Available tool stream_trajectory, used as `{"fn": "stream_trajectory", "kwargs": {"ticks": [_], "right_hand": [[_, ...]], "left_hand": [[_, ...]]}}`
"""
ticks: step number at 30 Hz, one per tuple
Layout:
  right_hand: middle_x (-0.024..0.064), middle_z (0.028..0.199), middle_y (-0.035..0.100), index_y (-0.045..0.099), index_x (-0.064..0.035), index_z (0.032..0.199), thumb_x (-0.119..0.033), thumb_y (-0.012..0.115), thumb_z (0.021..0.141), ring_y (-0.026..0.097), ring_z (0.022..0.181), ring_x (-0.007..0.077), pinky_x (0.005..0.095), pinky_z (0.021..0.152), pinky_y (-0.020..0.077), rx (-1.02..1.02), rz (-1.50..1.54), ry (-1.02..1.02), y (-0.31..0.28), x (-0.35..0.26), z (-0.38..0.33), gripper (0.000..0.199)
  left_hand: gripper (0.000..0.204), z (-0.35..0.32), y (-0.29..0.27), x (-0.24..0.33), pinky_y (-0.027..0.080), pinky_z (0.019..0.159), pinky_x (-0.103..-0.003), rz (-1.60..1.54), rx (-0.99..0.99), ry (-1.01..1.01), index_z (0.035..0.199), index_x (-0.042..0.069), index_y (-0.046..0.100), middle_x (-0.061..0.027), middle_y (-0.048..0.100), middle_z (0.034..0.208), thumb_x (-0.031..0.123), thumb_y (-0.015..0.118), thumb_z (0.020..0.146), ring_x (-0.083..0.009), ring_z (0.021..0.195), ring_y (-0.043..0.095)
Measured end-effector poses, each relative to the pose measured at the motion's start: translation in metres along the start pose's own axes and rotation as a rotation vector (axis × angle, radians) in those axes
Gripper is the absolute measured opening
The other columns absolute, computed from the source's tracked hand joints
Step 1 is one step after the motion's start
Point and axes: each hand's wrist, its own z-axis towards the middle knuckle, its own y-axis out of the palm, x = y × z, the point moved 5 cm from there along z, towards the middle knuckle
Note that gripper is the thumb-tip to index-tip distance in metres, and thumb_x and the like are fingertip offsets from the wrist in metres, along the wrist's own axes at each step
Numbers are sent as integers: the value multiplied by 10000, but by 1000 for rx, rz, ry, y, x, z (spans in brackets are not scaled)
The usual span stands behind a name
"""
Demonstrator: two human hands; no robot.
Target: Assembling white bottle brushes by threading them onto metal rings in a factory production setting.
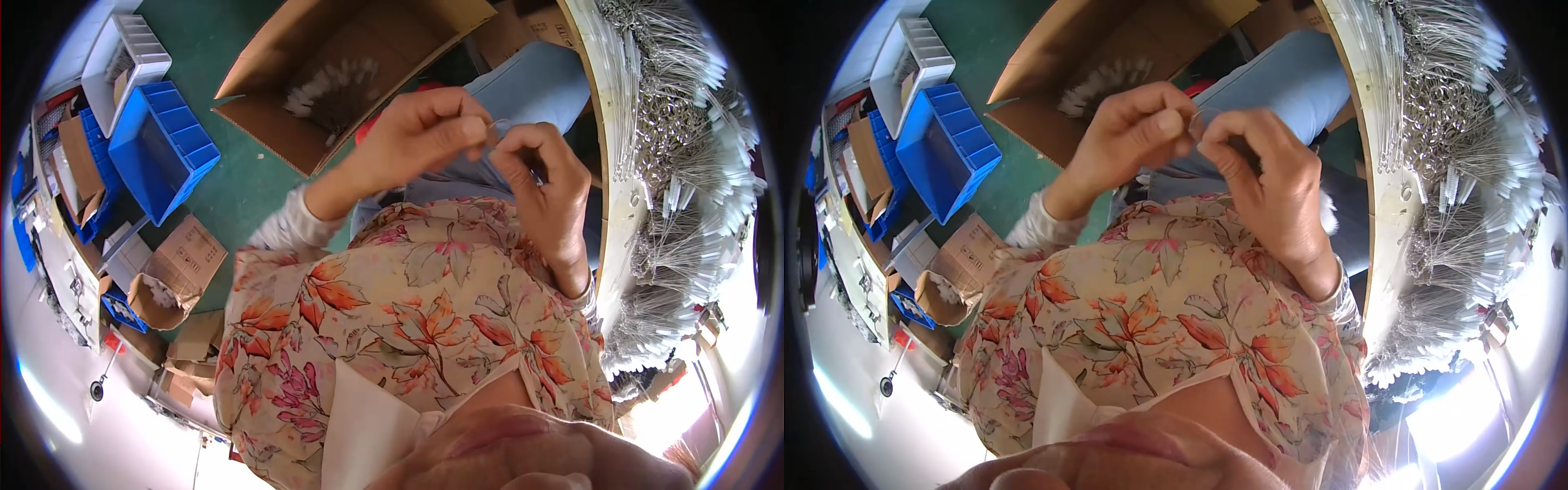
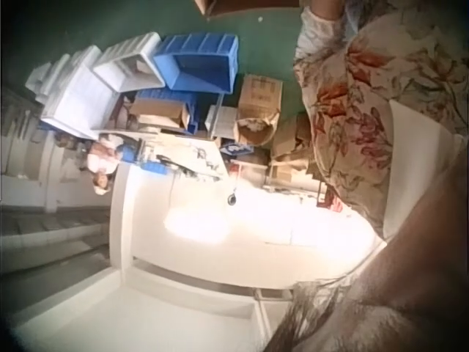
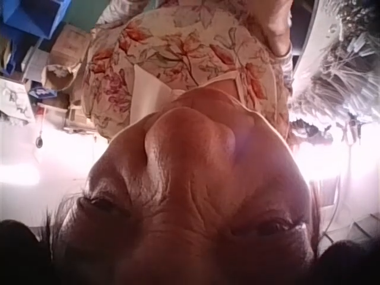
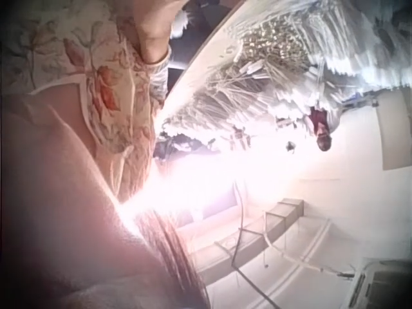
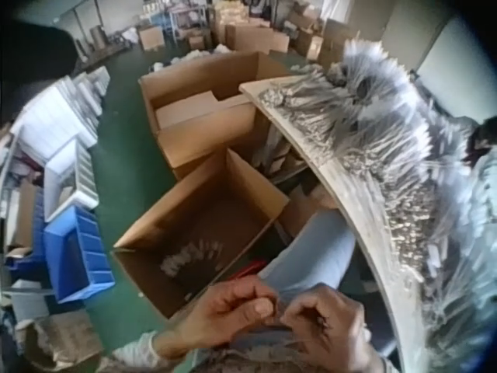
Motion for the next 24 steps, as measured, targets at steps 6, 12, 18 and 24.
{"fn": "stream_trajectory", "kwargs": {"ticks": [6,12,18,24], "right_hand": [[77,758,609,577,-11,850,51,651,743,603,673,199,283,586,476,-151,24,5,-29,0,-21,143],[92,751,582,587,-28,842,1,663,739,600,691,252,320,604,470,-172,170,-209,-37,6,-34,131],[118,743,602,566,-18,838,-29,648,775,604,626,248,319,549,479,489,-170,-90,-94,42,-52,105],[4,651,522,556,-24,826,-142,499,930,458,570,77,224,531,396,584,218,341,-134,74,-106,168]], "left_hand": [[234,4,31,1,281,438,-177,367,-35,291,773,4,576,4,541,672,191,540,909,-29,503,394],[276,10,43,-42,197,390,-168,-456,-389,-569,715,12,529,-4,487,615,182,503,930,-5,452,328],[157,29,108,-8,364,456,-231,723,-184,358,786,24,588,-27,513,627,133,562,897,-56,516,464],[144,77,189,3,442,553,-323,1264,-568,1123,795,105,604,-10,535,712,173,705,719,-211,644,534]]}}
